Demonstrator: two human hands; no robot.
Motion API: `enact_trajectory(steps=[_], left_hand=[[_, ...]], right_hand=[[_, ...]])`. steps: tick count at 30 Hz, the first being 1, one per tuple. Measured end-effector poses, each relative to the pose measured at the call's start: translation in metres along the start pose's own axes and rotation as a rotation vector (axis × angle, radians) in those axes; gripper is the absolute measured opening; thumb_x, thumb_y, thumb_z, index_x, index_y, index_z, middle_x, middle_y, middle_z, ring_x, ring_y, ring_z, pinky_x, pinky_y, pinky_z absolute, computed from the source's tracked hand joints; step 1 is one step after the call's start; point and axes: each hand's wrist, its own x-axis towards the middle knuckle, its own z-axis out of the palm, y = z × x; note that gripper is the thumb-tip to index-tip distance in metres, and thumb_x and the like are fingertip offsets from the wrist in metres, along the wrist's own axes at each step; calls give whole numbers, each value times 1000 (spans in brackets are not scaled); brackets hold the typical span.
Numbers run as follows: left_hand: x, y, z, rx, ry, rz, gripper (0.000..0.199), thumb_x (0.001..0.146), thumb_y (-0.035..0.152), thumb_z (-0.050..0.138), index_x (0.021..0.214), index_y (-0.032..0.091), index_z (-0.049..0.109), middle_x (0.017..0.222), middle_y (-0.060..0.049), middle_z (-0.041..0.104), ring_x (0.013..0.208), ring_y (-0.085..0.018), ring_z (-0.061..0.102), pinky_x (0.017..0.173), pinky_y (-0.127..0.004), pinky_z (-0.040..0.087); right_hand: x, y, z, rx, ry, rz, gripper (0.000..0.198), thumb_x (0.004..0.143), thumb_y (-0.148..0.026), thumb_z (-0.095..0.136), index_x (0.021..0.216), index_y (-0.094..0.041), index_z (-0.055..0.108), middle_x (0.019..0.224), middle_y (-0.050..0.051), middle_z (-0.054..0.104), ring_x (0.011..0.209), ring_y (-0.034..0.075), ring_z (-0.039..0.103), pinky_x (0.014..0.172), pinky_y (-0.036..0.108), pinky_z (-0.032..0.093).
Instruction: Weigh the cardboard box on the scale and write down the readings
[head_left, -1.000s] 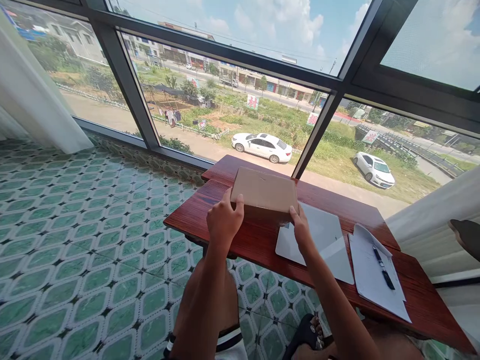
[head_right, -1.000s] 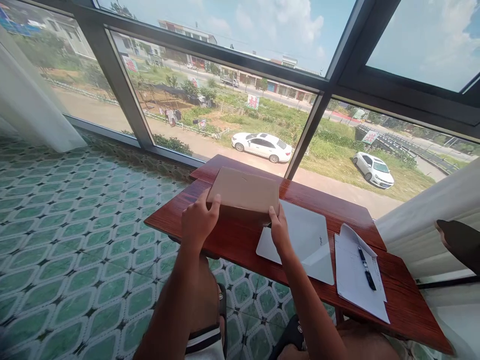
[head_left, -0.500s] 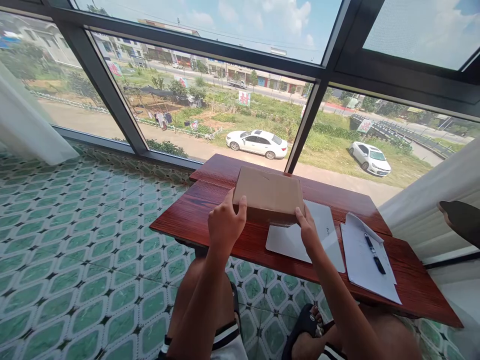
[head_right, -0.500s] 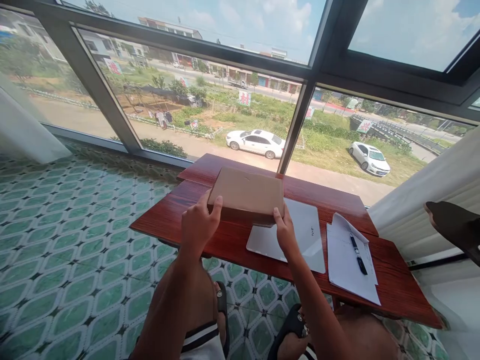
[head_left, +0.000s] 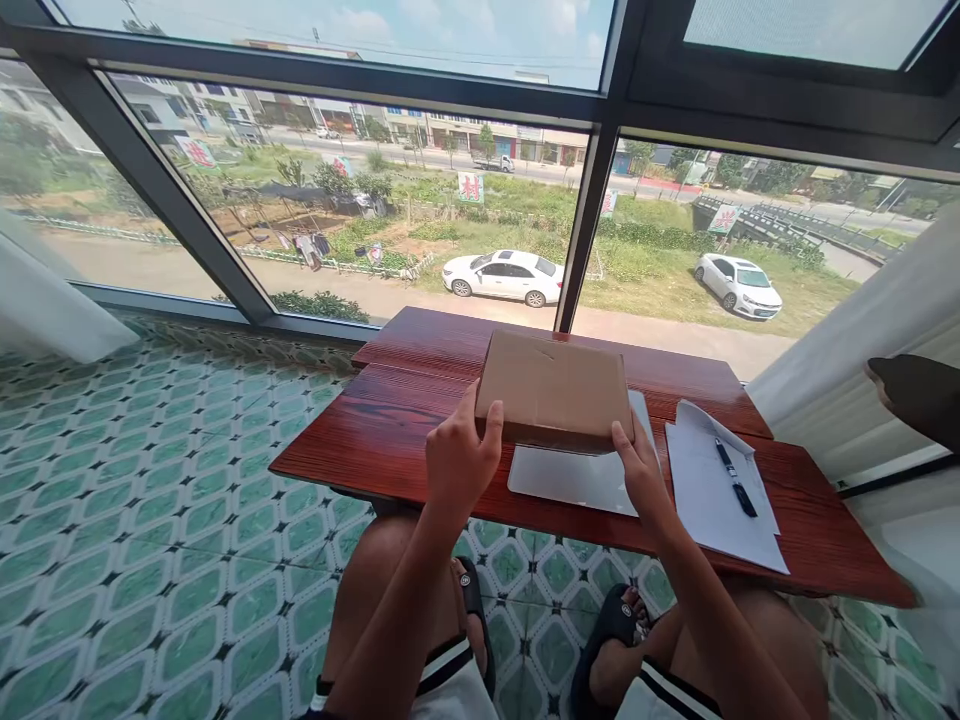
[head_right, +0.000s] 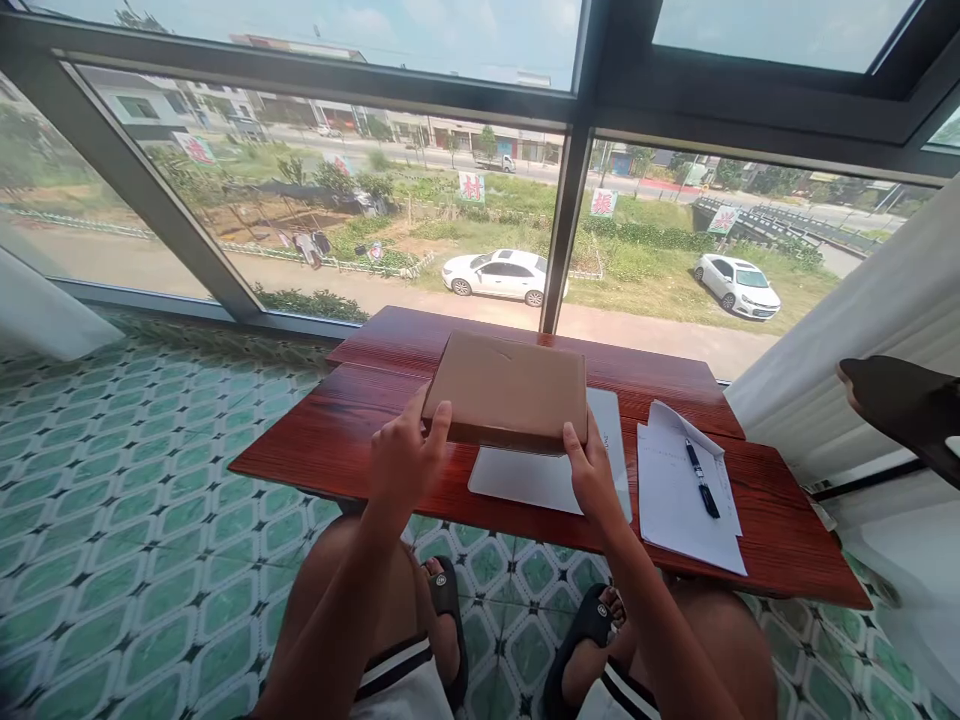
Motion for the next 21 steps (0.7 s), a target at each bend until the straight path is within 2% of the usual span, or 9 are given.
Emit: enact_trajectory(steps=[8,14,21], left_hand=[[-9,7,13,-140,-11,55,59,97,51,33,140,17,55,113,-15,74,99,-31,71,84,-39,51],[-11,12,24,-448,-69,113,53,100,49,32,138,22,57,129,-9,68,113,-25,65,93,-34,49],[-10,20,42,-737,-230,117,57,98,54,37,140,20,55,131,-9,67,100,-21,66,81,-31,54]], right_hand=[[-4,13,-22,-32,43,-15,84,89,-67,56,153,-17,38,140,13,54,131,28,51,114,43,39],[-1,16,-49,14,42,-57,79,89,-60,61,153,-20,38,139,12,55,127,27,54,109,41,44],[-1,24,-78,-30,81,-69,73,90,-58,61,150,-20,44,137,12,57,128,27,54,109,41,44]])
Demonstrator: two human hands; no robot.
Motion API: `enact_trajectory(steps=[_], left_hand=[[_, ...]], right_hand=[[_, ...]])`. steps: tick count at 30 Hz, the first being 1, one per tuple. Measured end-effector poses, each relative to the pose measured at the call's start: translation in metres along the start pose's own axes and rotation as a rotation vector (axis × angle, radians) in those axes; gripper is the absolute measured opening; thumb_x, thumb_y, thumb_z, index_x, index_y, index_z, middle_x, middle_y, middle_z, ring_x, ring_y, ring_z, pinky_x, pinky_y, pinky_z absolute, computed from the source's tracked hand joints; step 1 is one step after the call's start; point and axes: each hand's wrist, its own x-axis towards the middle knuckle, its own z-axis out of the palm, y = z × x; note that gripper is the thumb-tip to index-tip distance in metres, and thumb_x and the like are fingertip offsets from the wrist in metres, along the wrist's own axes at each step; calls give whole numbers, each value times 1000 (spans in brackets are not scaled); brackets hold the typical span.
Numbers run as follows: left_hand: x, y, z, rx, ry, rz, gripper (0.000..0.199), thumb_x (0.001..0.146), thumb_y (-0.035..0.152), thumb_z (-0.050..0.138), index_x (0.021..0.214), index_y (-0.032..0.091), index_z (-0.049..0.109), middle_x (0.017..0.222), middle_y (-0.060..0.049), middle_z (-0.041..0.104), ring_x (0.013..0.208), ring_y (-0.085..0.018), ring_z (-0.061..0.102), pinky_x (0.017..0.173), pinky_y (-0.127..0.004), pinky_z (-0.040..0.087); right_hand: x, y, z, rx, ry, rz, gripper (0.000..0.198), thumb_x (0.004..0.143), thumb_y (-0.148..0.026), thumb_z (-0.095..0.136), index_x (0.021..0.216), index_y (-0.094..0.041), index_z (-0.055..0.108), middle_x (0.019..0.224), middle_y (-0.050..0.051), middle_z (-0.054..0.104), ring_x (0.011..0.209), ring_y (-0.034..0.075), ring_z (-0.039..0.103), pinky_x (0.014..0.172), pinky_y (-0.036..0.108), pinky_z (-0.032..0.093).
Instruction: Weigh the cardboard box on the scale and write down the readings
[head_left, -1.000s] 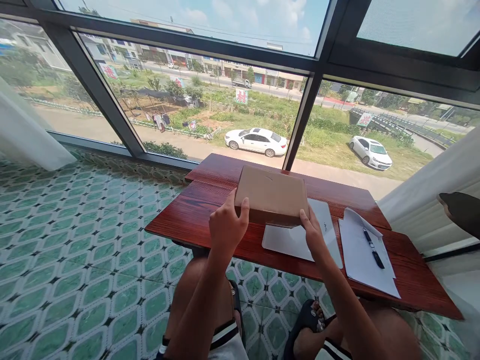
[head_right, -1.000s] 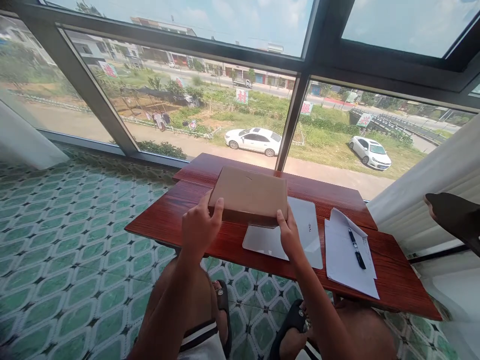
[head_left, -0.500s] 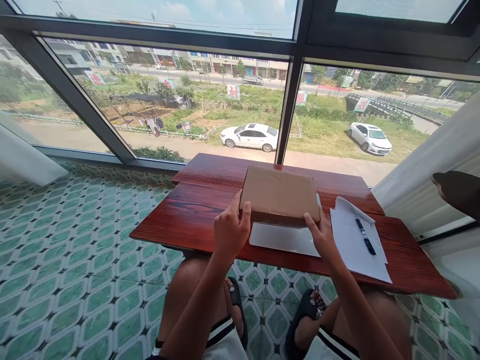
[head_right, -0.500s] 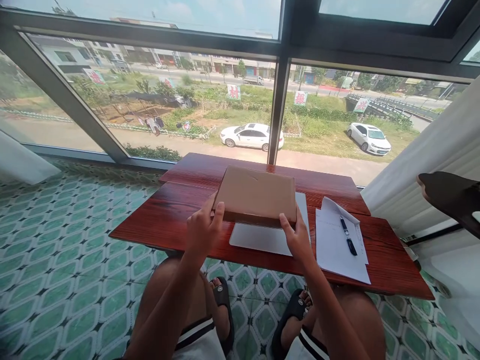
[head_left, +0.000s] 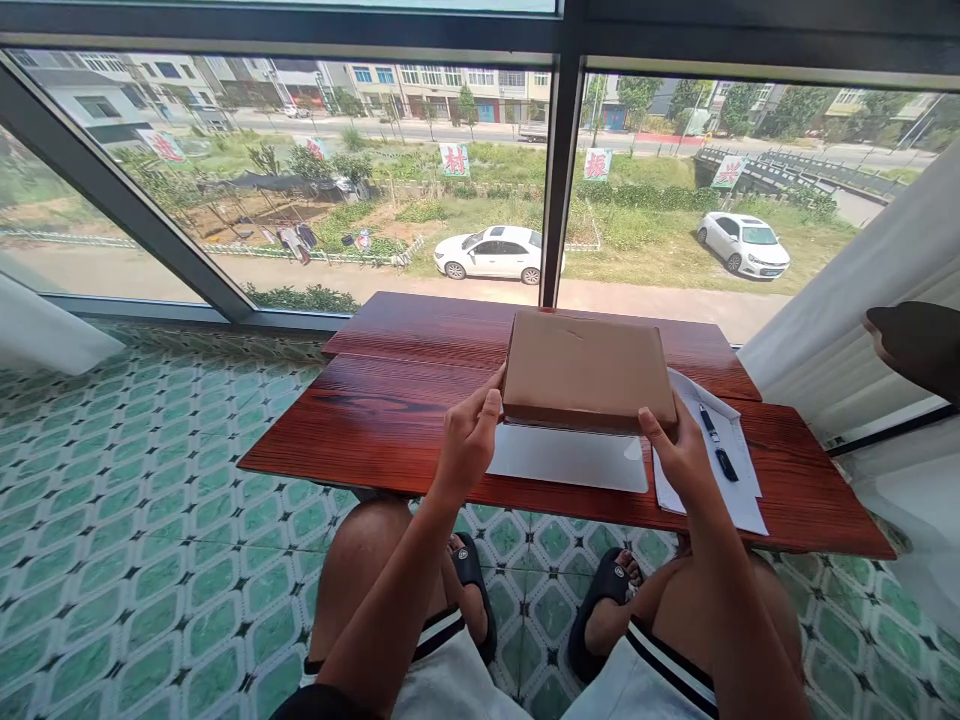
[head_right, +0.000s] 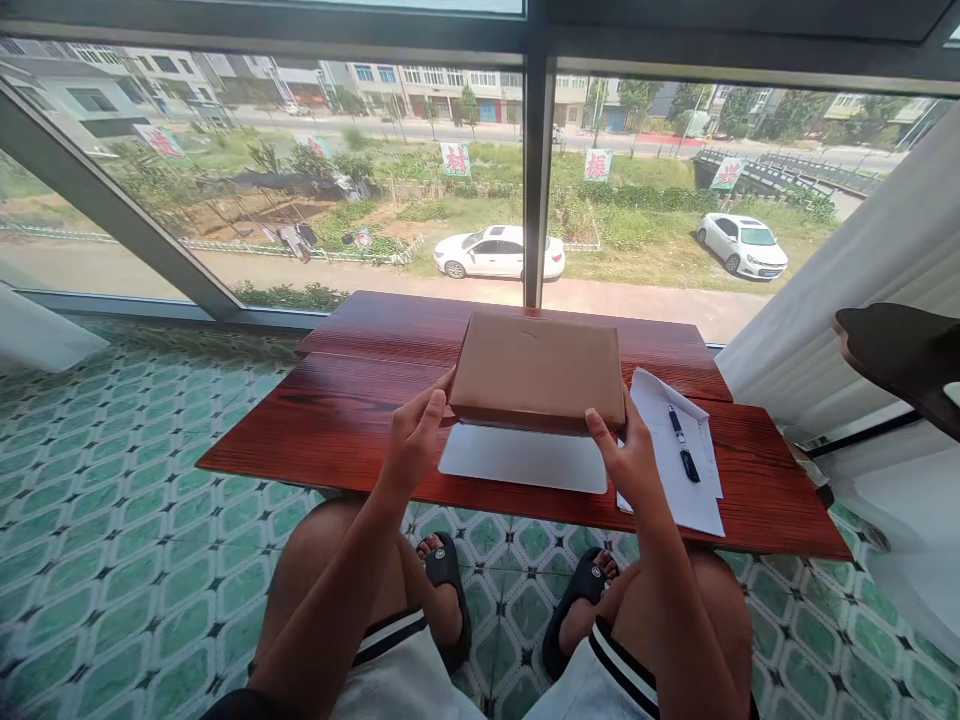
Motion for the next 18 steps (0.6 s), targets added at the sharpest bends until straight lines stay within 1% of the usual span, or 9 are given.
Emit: enact_trajectory(steps=[4,8,13,18], left_hand=[[3,-4,5,-58,-68,-34,59,96,58,39,140,22,55,128,-7,68,97,-20,65,80,-31,56],[5,-9,8,-77,-82,-74,61,95,61,39,139,22,55,122,-5,71,94,-19,65,78,-31,57],[5,-11,12,-121,-97,-86,61,94,61,42,139,21,55,127,-5,69,106,-22,64,84,-33,57],[7,-14,15,-24,-73,-73,57,95,54,42,139,20,55,125,-5,70,110,-22,63,94,-36,54]], right_hand=[[1,3,-6,-11,6,31,73,89,-60,61,146,-17,48,132,13,60,124,28,56,103,39,49],[2,6,-6,-51,22,29,71,88,-61,61,143,-16,51,128,13,62,121,28,58,100,39,51],[3,11,-7,-74,30,29,71,88,-61,61,141,-15,53,126,14,63,117,28,59,98,38,51],[4,14,-8,-109,33,22,69,89,-61,60,141,-16,54,127,13,63,118,29,59,100,40,50]])
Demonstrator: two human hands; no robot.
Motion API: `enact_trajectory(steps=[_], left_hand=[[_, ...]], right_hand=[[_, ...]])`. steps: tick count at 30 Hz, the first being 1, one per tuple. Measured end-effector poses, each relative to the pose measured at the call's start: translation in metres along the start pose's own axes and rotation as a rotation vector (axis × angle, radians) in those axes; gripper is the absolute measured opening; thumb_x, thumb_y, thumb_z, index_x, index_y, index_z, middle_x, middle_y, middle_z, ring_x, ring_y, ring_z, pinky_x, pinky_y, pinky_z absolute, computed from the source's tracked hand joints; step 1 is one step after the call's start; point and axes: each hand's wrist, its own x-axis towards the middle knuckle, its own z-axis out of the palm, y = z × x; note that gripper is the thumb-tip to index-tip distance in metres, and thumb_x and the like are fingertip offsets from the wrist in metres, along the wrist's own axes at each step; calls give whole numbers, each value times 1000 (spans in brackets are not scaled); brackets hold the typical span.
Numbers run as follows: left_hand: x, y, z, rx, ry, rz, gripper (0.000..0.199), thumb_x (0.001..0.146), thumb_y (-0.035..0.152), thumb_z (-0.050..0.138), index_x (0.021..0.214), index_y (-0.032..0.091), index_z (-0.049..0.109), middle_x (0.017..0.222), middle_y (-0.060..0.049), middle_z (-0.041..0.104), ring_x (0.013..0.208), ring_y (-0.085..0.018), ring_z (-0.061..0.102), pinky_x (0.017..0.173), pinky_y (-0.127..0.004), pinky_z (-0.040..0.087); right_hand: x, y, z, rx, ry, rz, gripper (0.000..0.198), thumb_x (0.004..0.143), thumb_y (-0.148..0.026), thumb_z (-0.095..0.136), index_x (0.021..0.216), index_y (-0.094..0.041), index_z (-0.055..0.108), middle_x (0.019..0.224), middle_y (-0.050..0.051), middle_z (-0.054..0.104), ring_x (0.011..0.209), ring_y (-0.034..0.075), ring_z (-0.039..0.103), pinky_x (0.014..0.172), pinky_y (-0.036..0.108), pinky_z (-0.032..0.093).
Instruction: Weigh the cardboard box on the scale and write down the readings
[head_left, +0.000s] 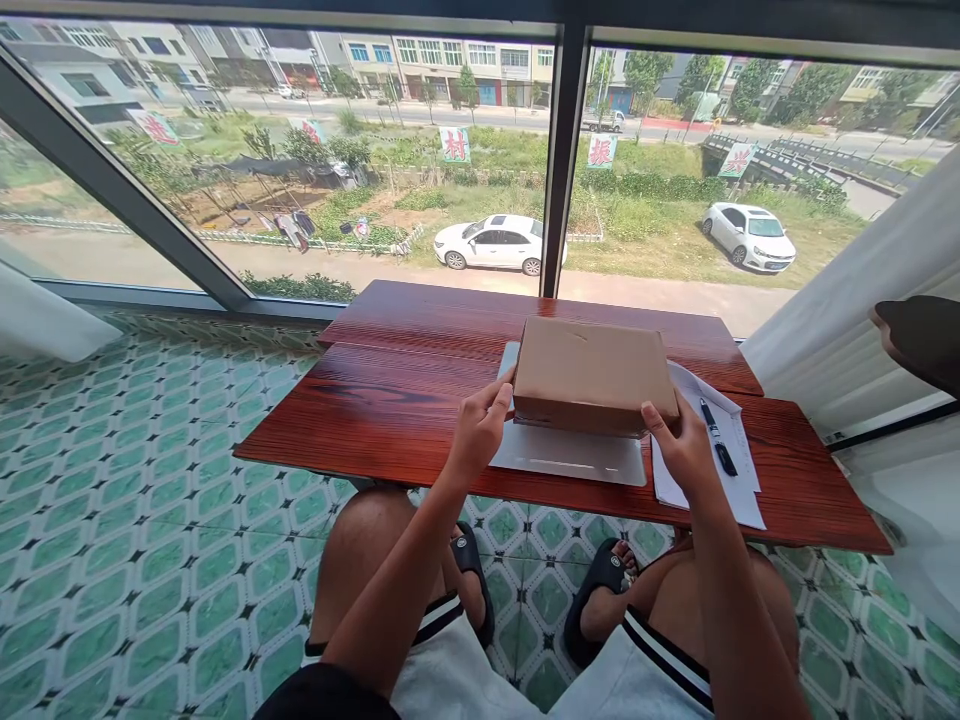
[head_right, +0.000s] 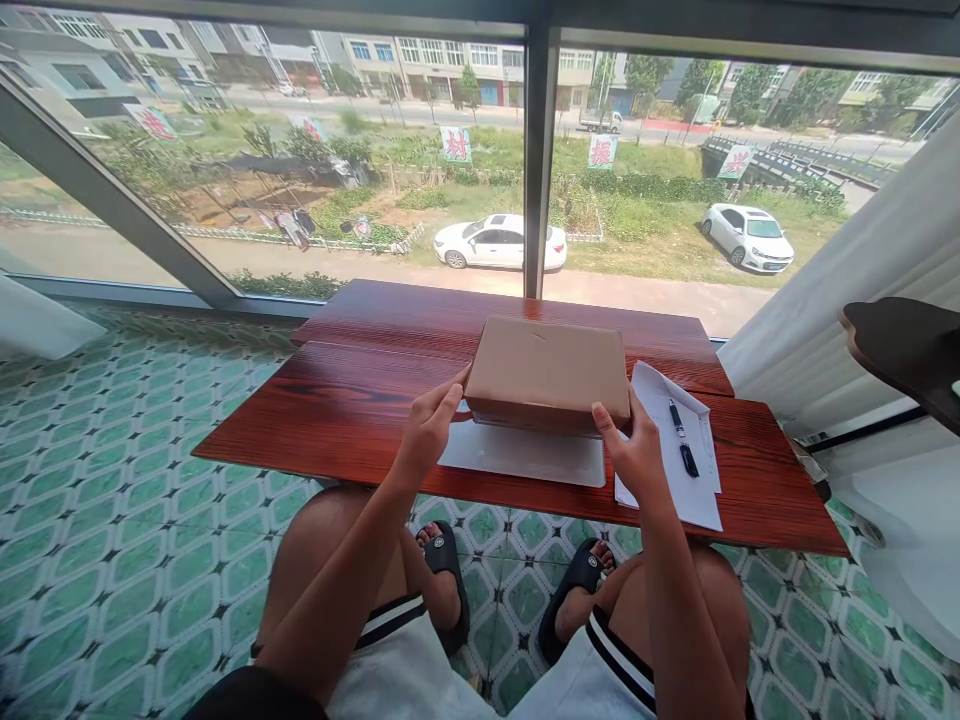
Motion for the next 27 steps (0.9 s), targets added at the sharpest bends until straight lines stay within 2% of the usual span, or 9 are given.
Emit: enact_trajectory(steps=[3,8,15,23,27], left_hand=[[1,-2,0,10,13,-1,57,94,53,42,136,19,58,124,-5,70,105,-21,65,93,-36,54],[1,-2,0,-25,22,-47,60,91,56,44,132,17,62,118,-5,72,101,-21,66,82,-34,58],[2,-10,0,-96,4,-87,63,90,63,48,136,20,58,133,-6,65,116,-26,63,84,-36,61],[4,-13,0,-135,8,-92,63,89,62,50,135,20,59,134,-7,65,122,-29,60,83,-38,62],[4,-12,-1,-150,21,-102,64,86,64,52,131,20,63,129,-7,68,118,-29,62,80,-40,63]], right_hand=[[0,-1,1,-14,-17,-9,69,90,-60,59,142,-16,54,127,13,63,118,30,59,100,42,49],[-1,0,4,-31,-19,-16,72,89,-61,59,143,-14,52,130,15,62,121,31,57,103,45,46],[0,1,5,-38,-29,-13,71,91,-60,58,146,-17,50,129,12,64,121,29,58,104,42,44],[1,5,7,-51,-39,-4,69,91,-61,57,143,-17,52,130,13,63,119,29,59,101,43,45],[1,6,8,-49,-35,-13,66,91,-61,57,142,-18,54,130,12,63,121,29,59,104,43,44]])
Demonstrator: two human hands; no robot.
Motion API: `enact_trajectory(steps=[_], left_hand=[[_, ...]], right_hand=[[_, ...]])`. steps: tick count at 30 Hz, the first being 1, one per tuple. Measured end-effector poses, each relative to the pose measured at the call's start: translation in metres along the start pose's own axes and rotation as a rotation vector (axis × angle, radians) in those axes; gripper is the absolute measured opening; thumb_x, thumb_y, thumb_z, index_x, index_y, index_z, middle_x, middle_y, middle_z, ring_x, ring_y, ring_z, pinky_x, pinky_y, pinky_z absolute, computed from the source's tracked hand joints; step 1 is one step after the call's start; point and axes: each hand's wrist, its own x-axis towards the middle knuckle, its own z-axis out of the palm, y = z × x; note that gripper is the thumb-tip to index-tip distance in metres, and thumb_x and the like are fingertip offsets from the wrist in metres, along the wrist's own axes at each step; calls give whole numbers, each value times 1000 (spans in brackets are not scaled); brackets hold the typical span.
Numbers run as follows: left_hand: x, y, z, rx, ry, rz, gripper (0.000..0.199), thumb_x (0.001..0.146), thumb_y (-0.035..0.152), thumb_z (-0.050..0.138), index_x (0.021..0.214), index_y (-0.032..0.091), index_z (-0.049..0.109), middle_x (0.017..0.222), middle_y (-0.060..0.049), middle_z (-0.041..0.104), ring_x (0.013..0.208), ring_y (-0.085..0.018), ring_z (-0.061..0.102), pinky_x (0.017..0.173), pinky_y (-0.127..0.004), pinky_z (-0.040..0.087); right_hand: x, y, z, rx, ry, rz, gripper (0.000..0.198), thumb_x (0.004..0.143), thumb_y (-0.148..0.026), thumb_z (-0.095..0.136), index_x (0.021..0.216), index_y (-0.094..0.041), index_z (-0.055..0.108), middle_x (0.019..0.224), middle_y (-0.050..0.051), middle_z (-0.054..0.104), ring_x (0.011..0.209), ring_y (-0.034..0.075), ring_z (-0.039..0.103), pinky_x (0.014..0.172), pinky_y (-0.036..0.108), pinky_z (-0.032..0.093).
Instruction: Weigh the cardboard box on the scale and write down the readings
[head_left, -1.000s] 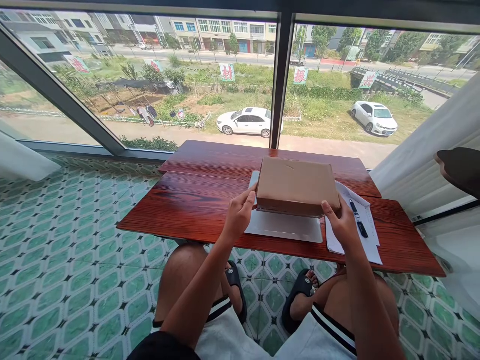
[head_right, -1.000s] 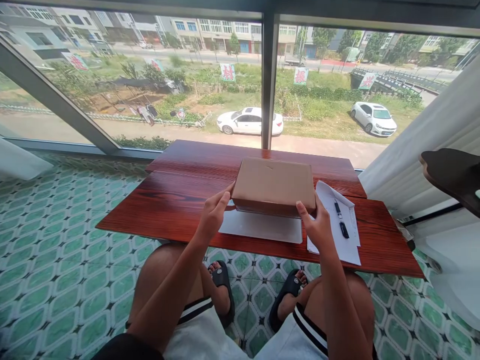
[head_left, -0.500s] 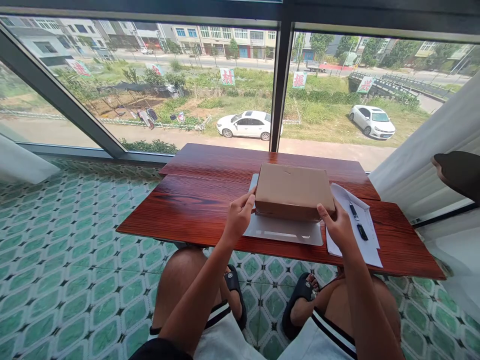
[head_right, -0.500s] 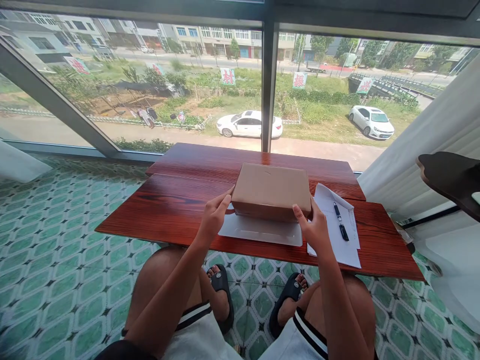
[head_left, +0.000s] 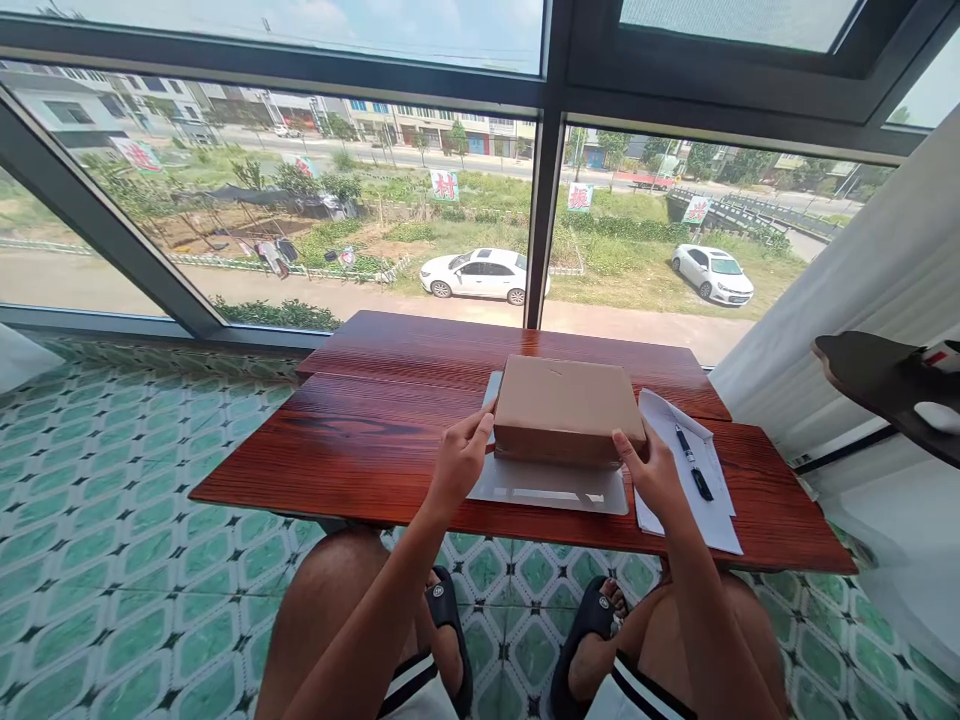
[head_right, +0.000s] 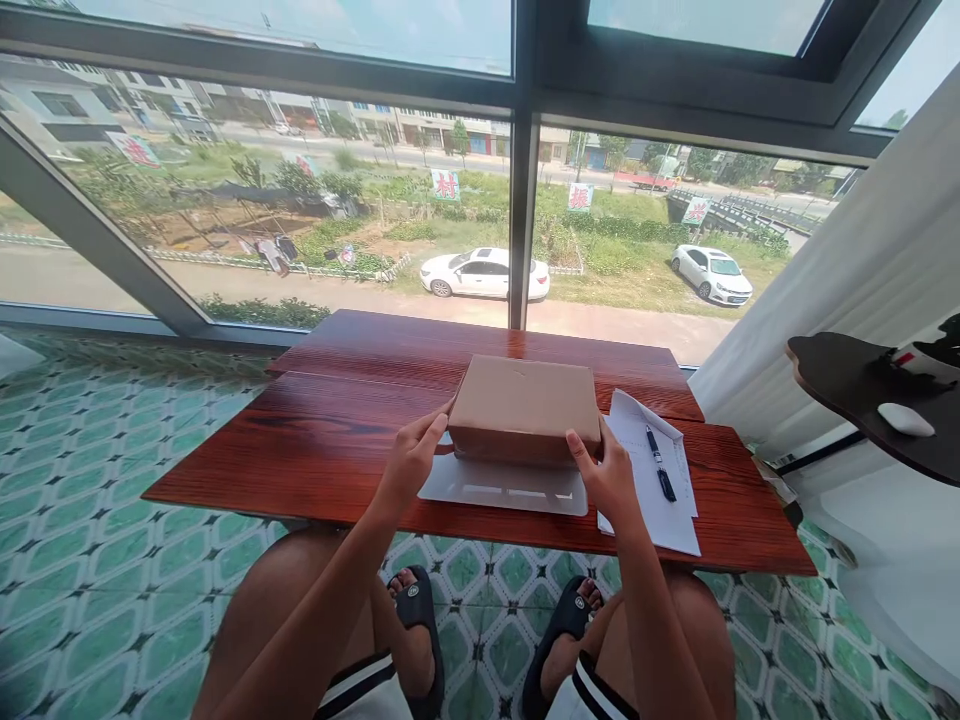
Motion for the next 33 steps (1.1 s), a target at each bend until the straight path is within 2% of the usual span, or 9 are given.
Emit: enact_trajectory(steps=[5,10,17,20,23,26,29,31,33], left_hand=[[1,-1,0,-11,12,-23,65,84,66,54,127,19,66,125,-6,70,117,-29,63,81,-41,64],[1,-3,0,-20,3,-41,66,83,67,54,128,19,65,126,-7,69,116,-29,64,81,-42,63],[1,-6,-3,108,5,48,61,90,61,46,132,20,62,133,-8,66,119,-28,62,86,-39,60],[3,-8,-4,205,26,93,55,93,56,42,131,22,63,132,-7,66,115,-26,65,86,-37,59],[5,-7,-7,259,9,103,52,94,52,40,133,22,60,132,-8,66,116,-25,64,91,-37,56],[3,1,-13,304,96,178,46,95,45,42,132,22,58,129,-9,67,116,-23,64,97,-38,53],[-8,22,-19,288,245,369,37,94,38,47,125,22,60,123,-8,68,107,-21,67,88,-35,57],[-19,42,-22,264,288,514,30,92,30,52,119,22,62,111,-6,70,97,-18,68,82,-33,58],[-30,65,-24,252,226,666,24,89,21,57,112,24,63,99,-3,70,84,-15,67,77,-30,58]], right_hand=[[0,-1,1,14,-6,8,66,91,-61,56,141,-17,54,134,14,60,125,31,56,105,45,44],[1,-1,1,-4,-9,18,65,91,-63,55,139,-19,55,133,12,61,124,30,57,105,45,43],[1,-2,2,-17,-13,63,72,90,-66,54,145,-20,50,133,12,61,124,31,57,106,48,44],[1,1,2,6,-28,83,78,89,-66,55,150,-20,43,141,13,55,129,30,53,111,48,40],[0,3,-1,-7,2,95,82,90,-68,52,152,-16,37,151,17,43,139,31,43,115,49,36],[-5,-8,-6,-83,218,-41,69,96,-61,45,148,-15,40,149,17,44,139,29,41,114,49,35],[-17,-35,-8,-121,466,-336,40,103,-43,34,129,-19,53,126,14,59,120,25,54,101,45,42],[-26,-55,-2,-122,483,-492,31,104,-33,30,109,-21,58,103,10,61,100,23,56,90,41,44],[-35,-72,9,-68,379,-559,27,103,-24,31,96,-22,57,89,7,58,86,20,54,78,37,43]])
